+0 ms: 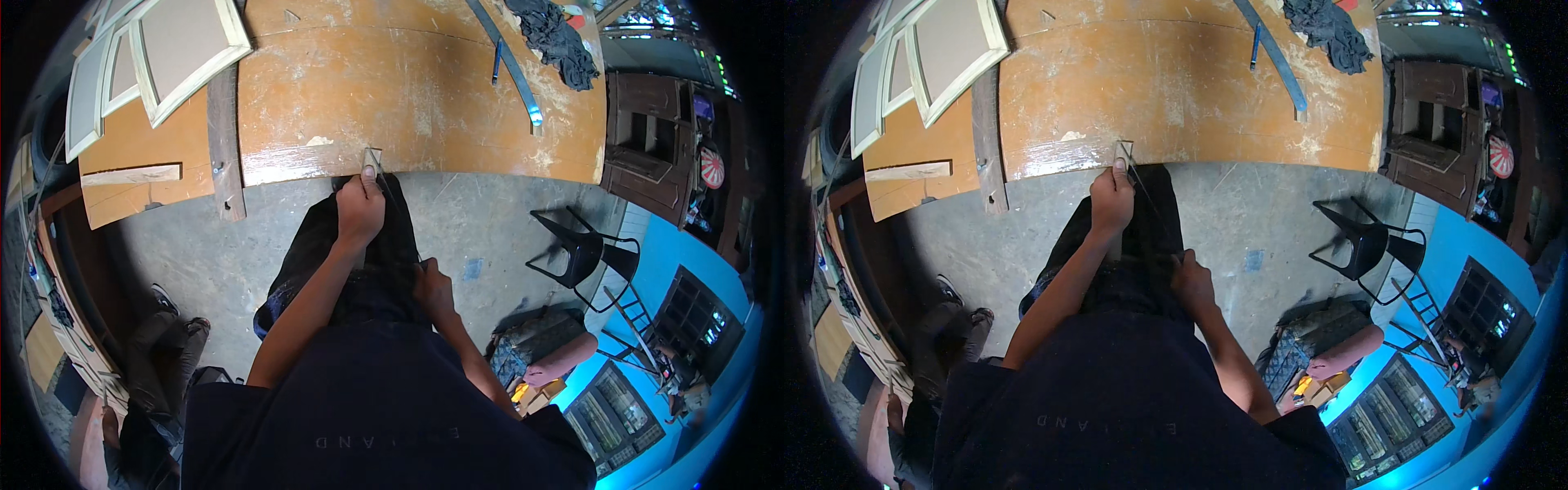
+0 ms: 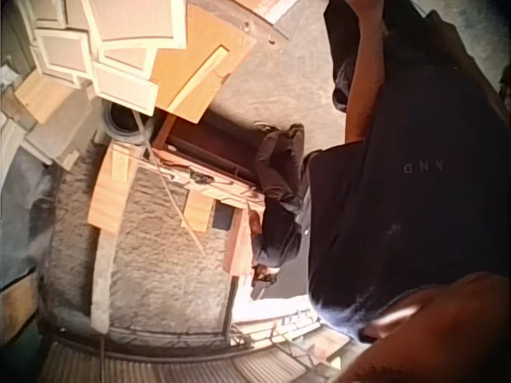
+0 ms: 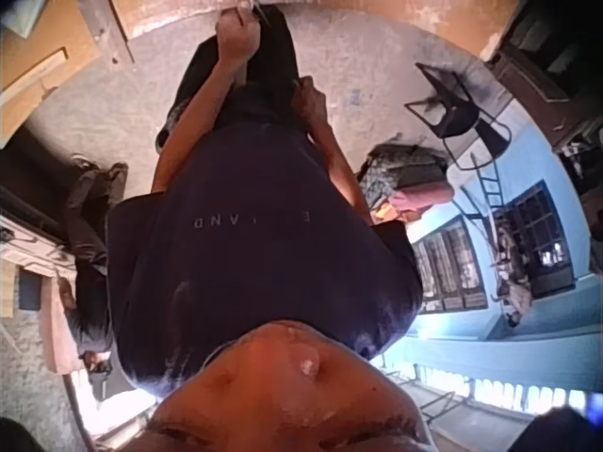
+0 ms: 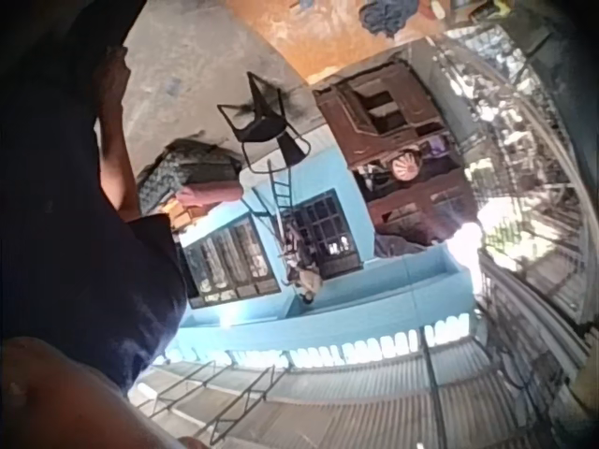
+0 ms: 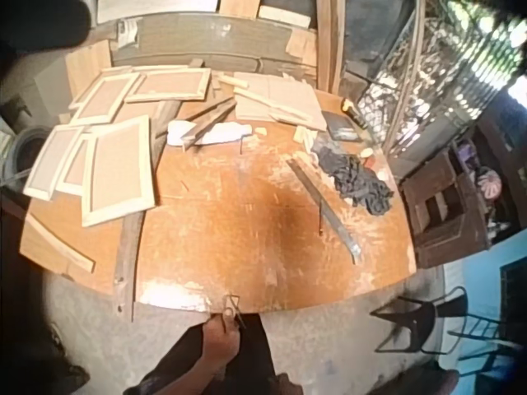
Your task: The recorder is measuring, marking, and sawing a small wooden stick as part of a framing project.
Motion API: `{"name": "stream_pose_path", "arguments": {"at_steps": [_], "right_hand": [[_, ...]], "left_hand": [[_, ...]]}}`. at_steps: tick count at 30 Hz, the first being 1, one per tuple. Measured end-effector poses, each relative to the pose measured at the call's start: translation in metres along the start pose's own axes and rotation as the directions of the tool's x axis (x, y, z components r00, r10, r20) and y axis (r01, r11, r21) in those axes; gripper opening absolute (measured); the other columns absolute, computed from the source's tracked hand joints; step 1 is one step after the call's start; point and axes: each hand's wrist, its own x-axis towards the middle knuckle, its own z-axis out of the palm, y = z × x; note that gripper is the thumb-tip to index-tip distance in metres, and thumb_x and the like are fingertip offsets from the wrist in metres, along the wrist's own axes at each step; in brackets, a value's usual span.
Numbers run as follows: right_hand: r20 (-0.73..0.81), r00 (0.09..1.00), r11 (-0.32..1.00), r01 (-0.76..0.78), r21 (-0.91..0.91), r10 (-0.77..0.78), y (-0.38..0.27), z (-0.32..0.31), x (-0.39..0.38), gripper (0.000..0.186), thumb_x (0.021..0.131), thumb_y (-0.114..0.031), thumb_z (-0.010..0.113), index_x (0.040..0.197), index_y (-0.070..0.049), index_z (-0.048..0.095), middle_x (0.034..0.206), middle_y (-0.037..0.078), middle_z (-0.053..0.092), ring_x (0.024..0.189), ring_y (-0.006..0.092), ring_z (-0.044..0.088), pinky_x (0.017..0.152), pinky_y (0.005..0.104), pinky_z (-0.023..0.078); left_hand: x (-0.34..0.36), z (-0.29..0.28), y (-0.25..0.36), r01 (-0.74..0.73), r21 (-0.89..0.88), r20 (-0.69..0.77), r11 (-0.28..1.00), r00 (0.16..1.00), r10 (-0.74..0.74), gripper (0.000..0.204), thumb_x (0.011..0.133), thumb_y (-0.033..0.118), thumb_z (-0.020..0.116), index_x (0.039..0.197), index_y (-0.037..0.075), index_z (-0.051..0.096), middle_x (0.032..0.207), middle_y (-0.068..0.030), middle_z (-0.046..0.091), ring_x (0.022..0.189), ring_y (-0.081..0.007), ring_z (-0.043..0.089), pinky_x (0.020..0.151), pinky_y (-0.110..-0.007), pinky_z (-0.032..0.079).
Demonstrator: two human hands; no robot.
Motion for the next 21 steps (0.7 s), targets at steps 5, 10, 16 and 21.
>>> {"name": "stream_pose_path", "arguments": {"at_steps": [5, 10, 16, 21], "right_hand": [[-0.028, 0.992, 0.993, 0.119, -0.016, -0.119, -0.055, 0.004, 0.078, 0.022, 0.103, -0.024, 0.052, 0.101, -0.003, 0.048, 0.072, 0.029, 0.064, 0.067, 0.0498, 0.065, 0.056, 0.0572, 0.051], [-0.137, 0.952, 0.955, 0.286, 0.082, -0.274, -0.078, 0.005, 0.115, 0.021, 0.104, -0.022, 0.052, 0.101, -0.002, 0.048, 0.073, 0.029, 0.064, 0.067, 0.0495, 0.065, 0.057, 0.0572, 0.051], [-0.011, 0.998, 0.998, 0.055, -0.003, -0.055, -0.03, -0.005, 0.023, 0.018, 0.102, -0.018, 0.055, 0.101, -0.002, 0.048, 0.074, 0.028, 0.066, 0.066, 0.0481, 0.066, 0.055, 0.0555, 0.051], [0.003, 1.0, 1.0, 0.014, -0.003, -0.014, -0.026, -0.002, 0.043, 0.018, 0.102, -0.017, 0.057, 0.102, -0.002, 0.048, 0.071, 0.026, 0.065, 0.064, 0.0475, 0.066, 0.054, 0.0554, 0.051]], "left_hand": [[0.0, 0.002, -0.006, -0.063, 0.025, -0.022, 0.998, 0.998, 0.064, 0.053, 0.11, 0.033, 0.041, 0.077, -0.004, 0.06, 0.064, -0.0157, 0.06, 0.06, -0.0275, 0.059, 0.061, -0.041, 0.047], [-0.002, 0.0, 0.005, -0.023, -0.056, -0.018, 0.998, 1.0, 0.022, 0.051, 0.109, 0.032, 0.043, 0.081, -0.006, 0.062, 0.068, -0.0227, 0.062, 0.066, -0.0386, 0.062, 0.063, -0.047, 0.048], [-0.004, 0.004, 0.003, -0.044, 0.001, -0.036, 0.999, 0.998, 0.044, 0.049, 0.108, 0.03, 0.043, 0.084, -0.008, 0.063, 0.073, -0.029, 0.063, 0.073, -0.0486, 0.065, 0.063, -0.052, 0.048], [0.002, 0.007, 0.0, -0.018, -0.062, -0.01, 0.998, 1.0, 0.018, 0.049, 0.108, 0.03, 0.043, 0.082, -0.007, 0.063, 0.073, -0.0286, 0.064, 0.074, -0.0482, 0.066, 0.064, -0.052, 0.049]]}}
